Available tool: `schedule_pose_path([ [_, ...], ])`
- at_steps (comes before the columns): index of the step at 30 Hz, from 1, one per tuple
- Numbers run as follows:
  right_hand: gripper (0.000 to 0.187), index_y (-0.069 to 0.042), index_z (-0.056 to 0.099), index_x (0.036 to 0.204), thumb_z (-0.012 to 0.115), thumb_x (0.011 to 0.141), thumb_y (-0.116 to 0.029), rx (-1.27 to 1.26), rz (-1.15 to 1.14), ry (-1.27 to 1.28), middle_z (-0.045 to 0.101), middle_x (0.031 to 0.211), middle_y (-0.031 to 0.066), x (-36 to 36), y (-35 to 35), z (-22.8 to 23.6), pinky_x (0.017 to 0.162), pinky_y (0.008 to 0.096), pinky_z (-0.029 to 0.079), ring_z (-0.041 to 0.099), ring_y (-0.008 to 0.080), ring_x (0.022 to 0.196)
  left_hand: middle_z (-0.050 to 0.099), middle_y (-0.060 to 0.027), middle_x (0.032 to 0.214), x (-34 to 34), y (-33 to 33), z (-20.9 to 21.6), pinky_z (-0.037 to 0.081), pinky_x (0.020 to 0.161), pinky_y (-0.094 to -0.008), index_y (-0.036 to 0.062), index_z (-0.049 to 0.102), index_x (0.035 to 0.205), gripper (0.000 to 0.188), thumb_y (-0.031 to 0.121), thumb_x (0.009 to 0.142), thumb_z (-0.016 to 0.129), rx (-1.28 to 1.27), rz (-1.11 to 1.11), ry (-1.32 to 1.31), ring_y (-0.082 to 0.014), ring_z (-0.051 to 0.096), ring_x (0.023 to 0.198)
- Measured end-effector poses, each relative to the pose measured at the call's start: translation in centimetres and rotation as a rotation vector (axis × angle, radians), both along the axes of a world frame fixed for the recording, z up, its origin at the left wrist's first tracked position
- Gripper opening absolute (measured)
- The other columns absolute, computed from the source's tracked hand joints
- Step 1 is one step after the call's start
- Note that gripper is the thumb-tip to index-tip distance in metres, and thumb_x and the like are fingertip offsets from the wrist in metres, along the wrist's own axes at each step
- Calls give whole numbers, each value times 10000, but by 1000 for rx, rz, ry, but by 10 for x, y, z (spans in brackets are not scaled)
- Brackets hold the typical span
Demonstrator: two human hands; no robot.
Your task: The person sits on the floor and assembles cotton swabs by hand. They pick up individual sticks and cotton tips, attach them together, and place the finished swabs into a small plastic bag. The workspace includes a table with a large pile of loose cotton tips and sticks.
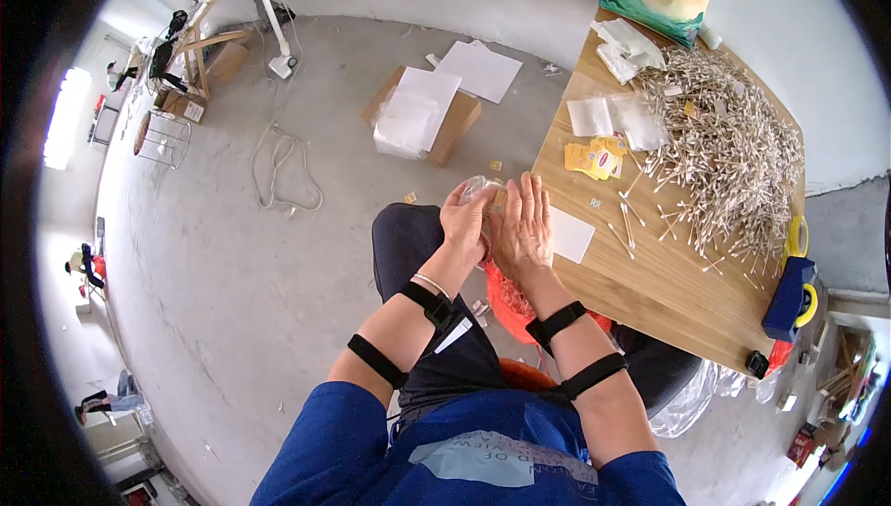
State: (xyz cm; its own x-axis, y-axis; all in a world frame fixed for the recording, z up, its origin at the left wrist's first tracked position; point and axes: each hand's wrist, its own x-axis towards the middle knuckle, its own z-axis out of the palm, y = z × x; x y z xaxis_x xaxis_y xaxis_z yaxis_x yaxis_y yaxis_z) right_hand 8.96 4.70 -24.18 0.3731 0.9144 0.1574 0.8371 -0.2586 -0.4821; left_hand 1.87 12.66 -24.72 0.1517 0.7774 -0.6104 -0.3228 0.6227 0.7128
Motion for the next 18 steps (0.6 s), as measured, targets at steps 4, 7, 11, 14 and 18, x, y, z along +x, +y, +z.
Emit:
schedule_pose_path([
  [4, 561, 33, 313, 1406, 436, 971, -301, 9, 4, 15, 251, 1495, 294, -2, 1, 6, 1173, 500, 144, 202, 434, 1419, 628, -156, 1082, 3, 6, -10, 554, 803, -322, -20, 418, 1294, 627, -7, 768, 760, -40, -16, -94, -219, 647, 937],
  [7, 575, 39, 298, 1407, 438, 970, -307, -14, 13, -39, 257, 1491, 293, -1, 1, 3, 1170, 505, 151, 203, 436, 1419, 624, -159, 1088, 7, 4, -12, 554, 797, -318, -12, 408, 1304, 647, -2, 763, 764, -34, -41, -109, -218, 646, 931],
  [11, 597, 45, 293, 1404, 444, 966, -331, 12, -1, -55, 267, 1487, 290, 0, 3, -4, 1164, 511, 166, 214, 440, 1414, 627, -133, 1078, 8, -3, -9, 560, 804, -339, 3, 464, 1254, 536, 20, 796, 743, 8, -30, -90, -221, 646, 936],
  [14, 585, 43, 295, 1403, 436, 968, -321, 60, -3, -24, 268, 1486, 291, -1, 2, -8, 1163, 513, 168, 219, 441, 1412, 624, -129, 1091, 9, -5, -11, 564, 804, -355, 11, 467, 1263, 534, 28, 804, 741, -5, 34, -45, -226, 648, 938],
  [18, 577, 49, 300, 1394, 453, 959, -299, 53, -12, -35, 283, 1475, 291, -1, 4, -7, 1162, 515, 175, 233, 449, 1402, 603, -154, 1137, 6, 2, -10, 546, 819, -323, 20, 372, 1364, 718, 42, 768, 771, -7, -56, -45, -227, 629, 987],
])
